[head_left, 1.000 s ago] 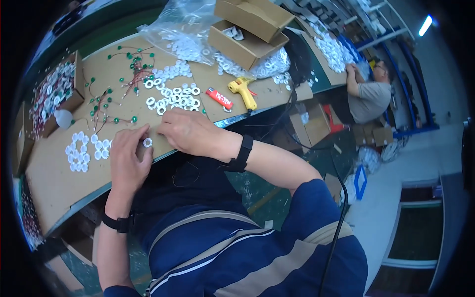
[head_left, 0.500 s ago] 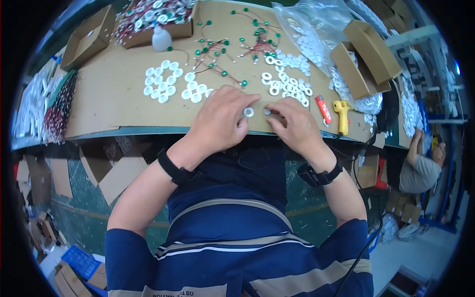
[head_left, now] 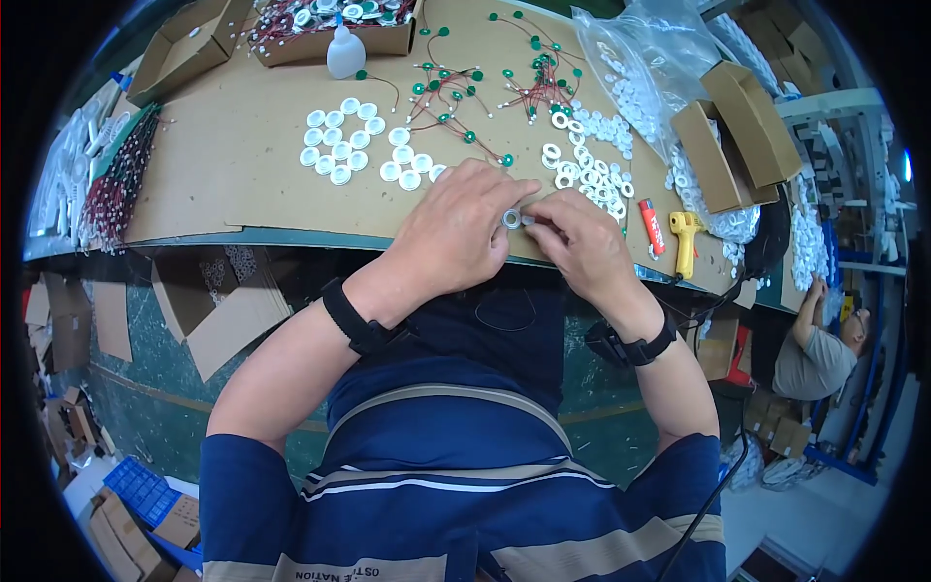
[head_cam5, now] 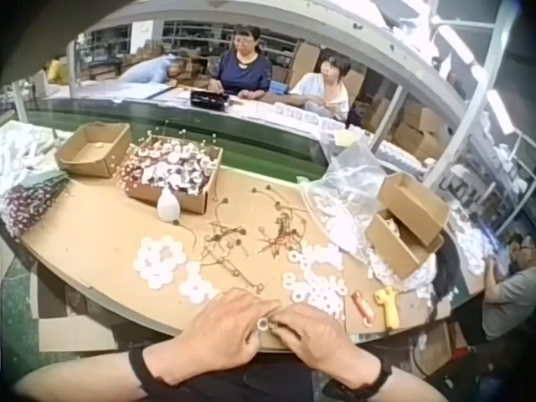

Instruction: The person picks up a white plastic ring and a green circuit board, fits the board into the ring, and presses them together by hand. They repeat this process for several more rings and circuit boards, occasionally moving aside components on the table to reach new ones.

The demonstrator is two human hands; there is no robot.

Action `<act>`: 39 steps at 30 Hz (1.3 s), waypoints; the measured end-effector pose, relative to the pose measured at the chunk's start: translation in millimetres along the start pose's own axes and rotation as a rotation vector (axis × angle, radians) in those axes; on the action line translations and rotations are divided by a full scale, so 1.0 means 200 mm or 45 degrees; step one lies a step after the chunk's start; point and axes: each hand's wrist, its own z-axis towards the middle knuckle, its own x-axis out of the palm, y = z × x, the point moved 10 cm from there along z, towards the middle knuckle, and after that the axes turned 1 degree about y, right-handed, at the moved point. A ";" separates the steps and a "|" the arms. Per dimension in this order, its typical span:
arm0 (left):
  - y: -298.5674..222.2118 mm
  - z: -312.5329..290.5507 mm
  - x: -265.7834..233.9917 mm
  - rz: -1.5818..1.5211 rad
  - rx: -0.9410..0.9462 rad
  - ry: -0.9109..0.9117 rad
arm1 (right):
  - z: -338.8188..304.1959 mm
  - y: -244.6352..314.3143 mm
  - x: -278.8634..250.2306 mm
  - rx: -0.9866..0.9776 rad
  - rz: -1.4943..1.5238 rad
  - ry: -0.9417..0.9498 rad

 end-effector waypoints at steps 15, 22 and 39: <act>0.01 0.00 0.00 -0.044 -0.035 0.004 | 0.05 0.04 0.06 -0.069 0.046 0.040; 0.00 0.00 0.00 -0.007 -0.039 0.026 | 0.02 0.05 0.06 -0.099 -0.014 0.027; 0.00 -0.01 -0.01 -0.029 -0.014 -0.031 | 0.02 0.02 0.07 -0.088 0.005 -0.035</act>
